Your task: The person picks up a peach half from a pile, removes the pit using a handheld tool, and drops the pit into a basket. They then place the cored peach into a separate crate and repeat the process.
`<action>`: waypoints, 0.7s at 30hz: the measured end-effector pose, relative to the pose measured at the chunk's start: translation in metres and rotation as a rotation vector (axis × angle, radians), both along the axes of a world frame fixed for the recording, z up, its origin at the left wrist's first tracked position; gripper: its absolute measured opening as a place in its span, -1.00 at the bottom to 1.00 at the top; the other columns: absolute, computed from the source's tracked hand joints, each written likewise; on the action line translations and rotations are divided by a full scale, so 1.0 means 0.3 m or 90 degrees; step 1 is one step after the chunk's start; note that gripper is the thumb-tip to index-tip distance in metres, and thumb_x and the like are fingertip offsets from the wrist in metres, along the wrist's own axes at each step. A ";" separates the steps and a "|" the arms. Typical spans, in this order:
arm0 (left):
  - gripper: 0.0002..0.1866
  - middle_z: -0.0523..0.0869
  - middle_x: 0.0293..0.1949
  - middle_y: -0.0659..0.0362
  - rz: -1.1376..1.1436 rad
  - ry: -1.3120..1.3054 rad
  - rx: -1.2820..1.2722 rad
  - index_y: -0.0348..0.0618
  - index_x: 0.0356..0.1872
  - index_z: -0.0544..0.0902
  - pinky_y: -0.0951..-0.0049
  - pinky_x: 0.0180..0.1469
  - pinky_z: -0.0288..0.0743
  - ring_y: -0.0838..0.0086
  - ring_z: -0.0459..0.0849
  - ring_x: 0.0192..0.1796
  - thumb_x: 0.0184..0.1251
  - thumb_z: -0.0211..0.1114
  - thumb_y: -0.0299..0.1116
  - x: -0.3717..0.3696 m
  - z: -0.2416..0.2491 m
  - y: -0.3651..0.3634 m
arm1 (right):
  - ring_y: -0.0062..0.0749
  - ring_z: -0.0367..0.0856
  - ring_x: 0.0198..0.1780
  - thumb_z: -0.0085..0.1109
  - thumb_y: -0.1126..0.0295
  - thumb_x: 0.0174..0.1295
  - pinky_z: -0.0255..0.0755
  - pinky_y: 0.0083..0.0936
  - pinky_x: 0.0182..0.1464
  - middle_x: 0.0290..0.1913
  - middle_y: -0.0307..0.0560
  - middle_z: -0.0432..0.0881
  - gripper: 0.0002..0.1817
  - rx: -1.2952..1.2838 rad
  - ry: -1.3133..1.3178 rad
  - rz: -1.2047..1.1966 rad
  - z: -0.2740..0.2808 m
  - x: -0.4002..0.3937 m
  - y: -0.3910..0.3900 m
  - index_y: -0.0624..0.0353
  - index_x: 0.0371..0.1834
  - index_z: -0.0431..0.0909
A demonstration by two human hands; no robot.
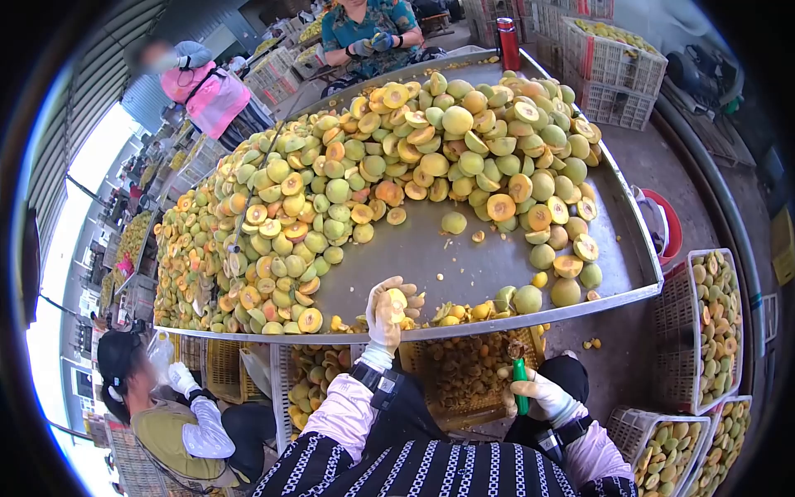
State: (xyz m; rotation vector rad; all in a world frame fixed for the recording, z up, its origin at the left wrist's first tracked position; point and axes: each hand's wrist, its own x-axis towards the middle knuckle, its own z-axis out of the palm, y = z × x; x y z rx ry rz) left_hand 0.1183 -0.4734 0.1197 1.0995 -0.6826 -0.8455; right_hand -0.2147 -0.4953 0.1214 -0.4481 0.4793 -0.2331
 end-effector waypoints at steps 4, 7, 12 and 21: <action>-0.55 0.66 -0.11 -0.04 -0.004 -0.016 0.003 -0.27 0.11 0.41 0.46 -0.28 0.64 0.27 0.74 -0.23 0.43 0.03 -0.09 -0.002 0.004 -0.003 | -0.35 0.57 -0.35 0.11 0.38 0.28 0.48 -0.42 -0.23 -0.36 -0.07 0.58 -0.56 0.003 -0.016 0.008 -0.005 0.000 -0.007 0.07 0.23 0.36; -0.55 0.66 -0.11 -0.05 -0.003 -0.026 0.003 -0.28 0.11 0.40 0.46 -0.28 0.64 0.27 0.74 -0.23 0.43 0.03 -0.10 -0.006 0.002 0.001 | -0.35 0.57 -0.36 0.10 0.38 0.28 0.48 -0.43 -0.23 -0.36 -0.08 0.57 -0.57 0.009 -0.007 0.002 -0.003 0.000 -0.004 0.08 0.23 0.36; -0.54 0.66 -0.11 -0.05 -0.005 -0.026 -0.004 -0.28 0.11 0.40 0.47 -0.29 0.64 0.27 0.74 -0.23 0.44 0.04 -0.08 -0.004 0.001 -0.001 | -0.35 0.57 -0.36 0.10 0.37 0.29 0.48 -0.43 -0.23 -0.37 -0.09 0.57 -0.56 -0.002 0.002 0.000 0.004 0.004 -0.006 0.08 0.24 0.35; -0.54 0.66 -0.11 -0.05 0.000 -0.027 0.003 -0.27 0.11 0.41 0.46 -0.28 0.64 0.28 0.74 -0.24 0.42 0.07 -0.09 -0.014 -0.005 0.001 | -0.35 0.57 -0.37 0.10 0.37 0.29 0.49 -0.43 -0.23 -0.37 -0.08 0.57 -0.57 -0.003 -0.007 -0.001 -0.002 0.000 -0.003 0.10 0.23 0.35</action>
